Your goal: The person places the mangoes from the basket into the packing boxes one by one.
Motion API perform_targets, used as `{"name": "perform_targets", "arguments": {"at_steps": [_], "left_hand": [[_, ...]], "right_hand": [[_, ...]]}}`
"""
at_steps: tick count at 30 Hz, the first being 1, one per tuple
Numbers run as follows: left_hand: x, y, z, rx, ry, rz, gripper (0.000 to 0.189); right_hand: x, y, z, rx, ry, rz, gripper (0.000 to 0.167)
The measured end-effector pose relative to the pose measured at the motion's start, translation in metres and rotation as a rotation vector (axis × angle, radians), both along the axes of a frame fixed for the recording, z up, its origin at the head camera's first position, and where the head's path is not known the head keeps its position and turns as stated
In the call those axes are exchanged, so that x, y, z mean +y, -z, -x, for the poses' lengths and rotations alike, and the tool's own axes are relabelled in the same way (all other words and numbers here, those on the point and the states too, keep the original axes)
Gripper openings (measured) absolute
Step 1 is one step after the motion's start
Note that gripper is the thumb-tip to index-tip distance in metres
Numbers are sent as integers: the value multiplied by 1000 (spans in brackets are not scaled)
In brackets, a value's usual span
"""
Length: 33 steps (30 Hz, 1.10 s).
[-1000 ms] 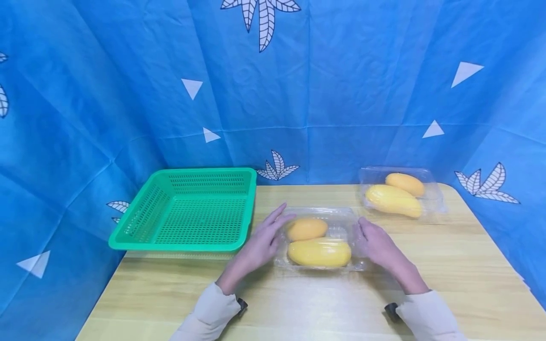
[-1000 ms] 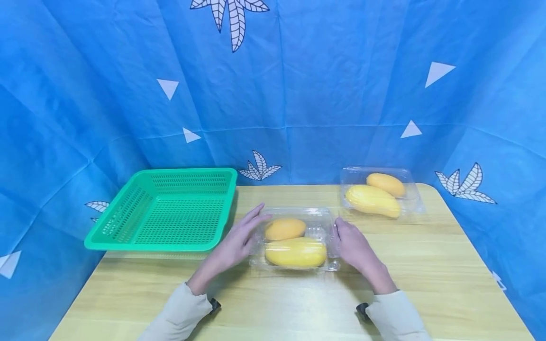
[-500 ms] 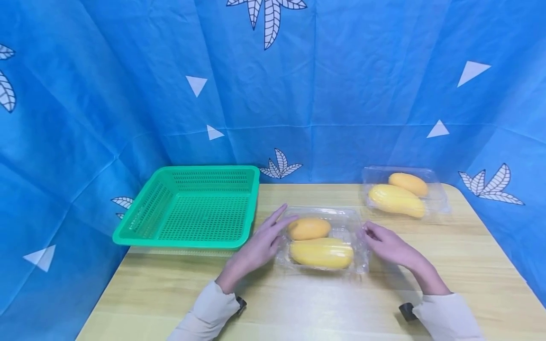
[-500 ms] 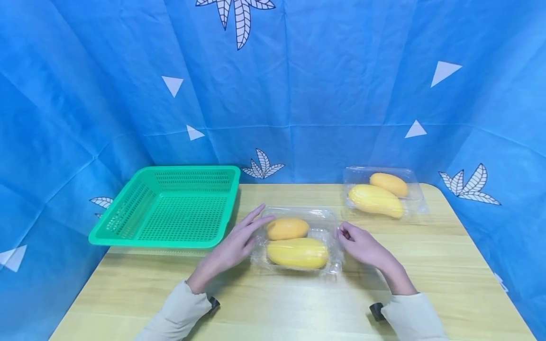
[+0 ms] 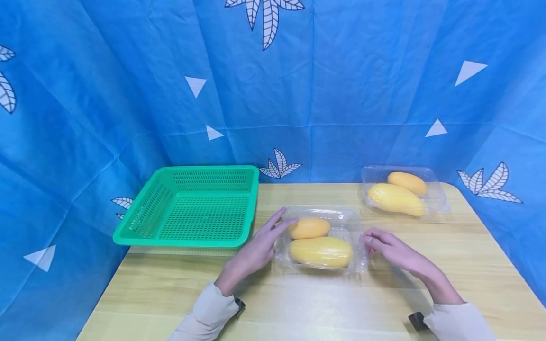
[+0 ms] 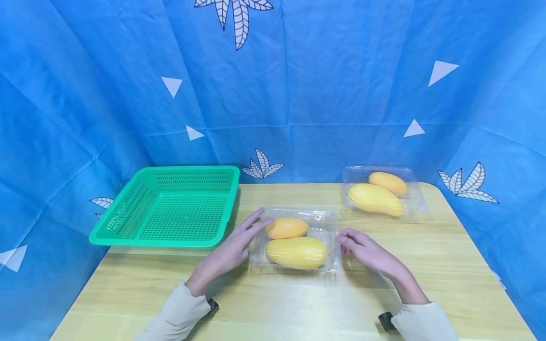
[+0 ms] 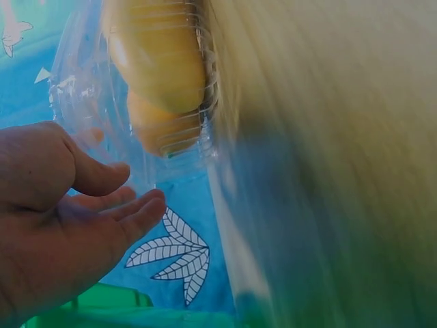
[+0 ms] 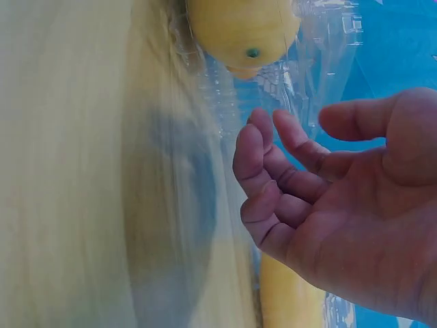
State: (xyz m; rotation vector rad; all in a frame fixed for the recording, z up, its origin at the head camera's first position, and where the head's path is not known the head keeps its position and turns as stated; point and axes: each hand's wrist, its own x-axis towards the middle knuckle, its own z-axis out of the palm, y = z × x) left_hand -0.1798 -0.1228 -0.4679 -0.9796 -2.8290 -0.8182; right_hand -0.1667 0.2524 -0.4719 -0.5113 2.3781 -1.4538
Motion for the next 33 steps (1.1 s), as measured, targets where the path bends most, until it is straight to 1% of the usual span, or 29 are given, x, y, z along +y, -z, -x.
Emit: {"name": "perform_targets", "arguments": {"at_steps": [4, 9, 13, 15, 18, 20, 22, 24, 26, 28, 30, 33], "left_hand": [[-2, 1, -2, -15, 1, 7, 102], [-2, 1, -4, -33, 1, 6, 103], [-3, -2, -8, -39, -13, 8, 105], [-2, -6, -11, -24, -27, 6, 104], [1, -13, -18, 33, -49, -20, 91], [6, -19, -22, 72, -49, -70, 74], [13, -26, -28, 87, -39, -140, 55], [21, -31, -35, 58, -11, -224, 41], [30, -35, -43, -9, 23, -297, 31], [38, -36, -52, -95, 61, -351, 26], [46, -34, -59, -166, 88, -376, 24], [58, -26, -66, -249, 136, -388, 22]], "right_hand": [[-1, 1, -5, -11, 10, 6, 28], [-2, 4, -15, -39, -28, 35, 29], [-1, 4, -23, -109, -65, 64, 28], [0, 4, -26, -156, -86, 88, 30], [1, 3, -29, -224, -115, 137, 32], [2, 3, -30, -254, -127, 162, 33], [2, 4, -31, -266, -137, 183, 34], [2, 5, -31, -263, -142, 197, 33], [2, 5, -31, -255, -144, 207, 33], [2, 5, -31, -253, -139, 216, 32], [2, 5, -31, -255, -134, 223, 31], [2, 6, -32, -263, -129, 225, 30]]}}
